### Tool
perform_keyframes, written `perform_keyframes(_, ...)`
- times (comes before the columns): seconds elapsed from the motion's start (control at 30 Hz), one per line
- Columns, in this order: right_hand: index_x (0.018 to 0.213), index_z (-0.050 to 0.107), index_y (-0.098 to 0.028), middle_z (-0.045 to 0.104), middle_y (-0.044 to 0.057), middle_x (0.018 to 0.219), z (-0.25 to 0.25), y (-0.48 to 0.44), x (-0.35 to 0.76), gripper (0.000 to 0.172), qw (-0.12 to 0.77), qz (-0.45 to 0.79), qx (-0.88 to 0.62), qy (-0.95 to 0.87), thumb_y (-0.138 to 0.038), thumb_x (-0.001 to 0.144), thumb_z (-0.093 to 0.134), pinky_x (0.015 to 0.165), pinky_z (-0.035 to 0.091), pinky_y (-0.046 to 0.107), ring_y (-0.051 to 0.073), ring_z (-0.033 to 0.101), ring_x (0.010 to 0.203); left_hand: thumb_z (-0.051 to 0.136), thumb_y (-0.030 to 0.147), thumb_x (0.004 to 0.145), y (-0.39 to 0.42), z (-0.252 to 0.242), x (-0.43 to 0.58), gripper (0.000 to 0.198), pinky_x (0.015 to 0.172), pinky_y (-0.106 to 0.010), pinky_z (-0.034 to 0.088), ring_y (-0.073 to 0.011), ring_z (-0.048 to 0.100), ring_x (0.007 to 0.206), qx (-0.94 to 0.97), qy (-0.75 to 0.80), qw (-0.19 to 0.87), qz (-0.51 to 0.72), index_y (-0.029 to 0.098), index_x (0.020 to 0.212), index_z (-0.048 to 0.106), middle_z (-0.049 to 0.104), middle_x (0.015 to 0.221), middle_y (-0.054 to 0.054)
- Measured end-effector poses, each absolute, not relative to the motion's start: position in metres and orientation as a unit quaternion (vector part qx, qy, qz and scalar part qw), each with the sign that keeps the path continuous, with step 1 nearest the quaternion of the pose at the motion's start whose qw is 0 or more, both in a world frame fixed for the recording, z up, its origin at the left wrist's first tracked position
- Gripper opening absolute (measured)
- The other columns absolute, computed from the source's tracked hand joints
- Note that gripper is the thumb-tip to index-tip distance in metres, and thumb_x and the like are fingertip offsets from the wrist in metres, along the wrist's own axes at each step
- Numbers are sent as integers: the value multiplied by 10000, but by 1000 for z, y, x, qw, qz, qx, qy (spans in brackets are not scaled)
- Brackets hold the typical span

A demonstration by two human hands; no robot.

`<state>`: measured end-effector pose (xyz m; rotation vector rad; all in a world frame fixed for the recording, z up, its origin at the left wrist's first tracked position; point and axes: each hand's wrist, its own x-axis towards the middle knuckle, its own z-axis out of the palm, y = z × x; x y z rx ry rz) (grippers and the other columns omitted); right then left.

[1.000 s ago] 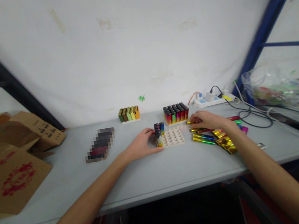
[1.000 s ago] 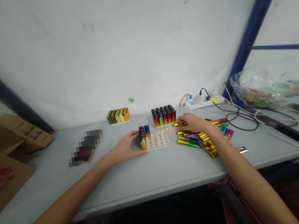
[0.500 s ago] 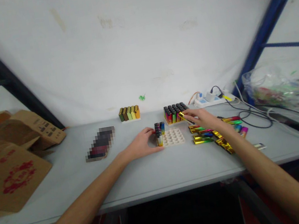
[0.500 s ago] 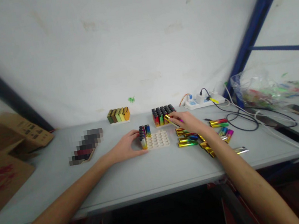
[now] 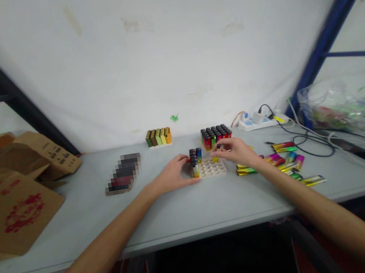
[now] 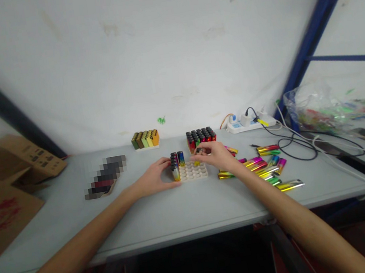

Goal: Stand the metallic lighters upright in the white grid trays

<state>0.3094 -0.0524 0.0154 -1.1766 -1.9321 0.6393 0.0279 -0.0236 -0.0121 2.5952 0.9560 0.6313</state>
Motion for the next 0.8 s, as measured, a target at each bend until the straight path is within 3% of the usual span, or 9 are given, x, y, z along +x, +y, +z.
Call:
perform_keyframes(0.13,651,481,-206,454,-33,644,14,-51,306,526,413,224,-460,-753,-652,890,624,584,337,273,134,440,627,784,648,738,-23,-13,28,677,1073,-451,515,-318,632,1159,903,330,156,227,159,1191,667,624,1253,-136)
perform_keyframes(0.3,784,538,-220,582,13,778,15,-56,300,484,396,279,-430,-762,-639,1004,435,713,437,313,177,560,733,789,650,732,-23,-13,28,672,1064,-445,520,-316,636,1149,903,332,153,225,164,1182,673,628,1240,-131)
perform_keyframes(0.4,761,478,-236,548,-9,688,13,-58,296,479,384,322,-413,-761,-619,1031,379,688,443,315,169,542,659,785,660,734,-23,-13,28,678,1069,-437,517,-310,637,1146,902,332,155,226,165,1183,672,632,1232,-126)
perform_keyframes(0.6,691,364,-228,371,-45,645,8,-59,288,498,413,207,-484,-743,-616,993,445,564,282,275,124,382,597,787,643,739,-24,-11,28,656,1076,-441,511,-311,632,1164,903,333,156,223,177,1184,667,629,1252,-125)
perform_keyframes(0.8,625,344,-229,352,-43,567,5,-62,285,387,413,175,-553,-702,-450,914,476,535,207,290,121,350,556,781,655,737,-25,-9,29,670,1082,-459,506,-320,626,1174,902,338,159,217,174,1188,662,625,1267,-133)
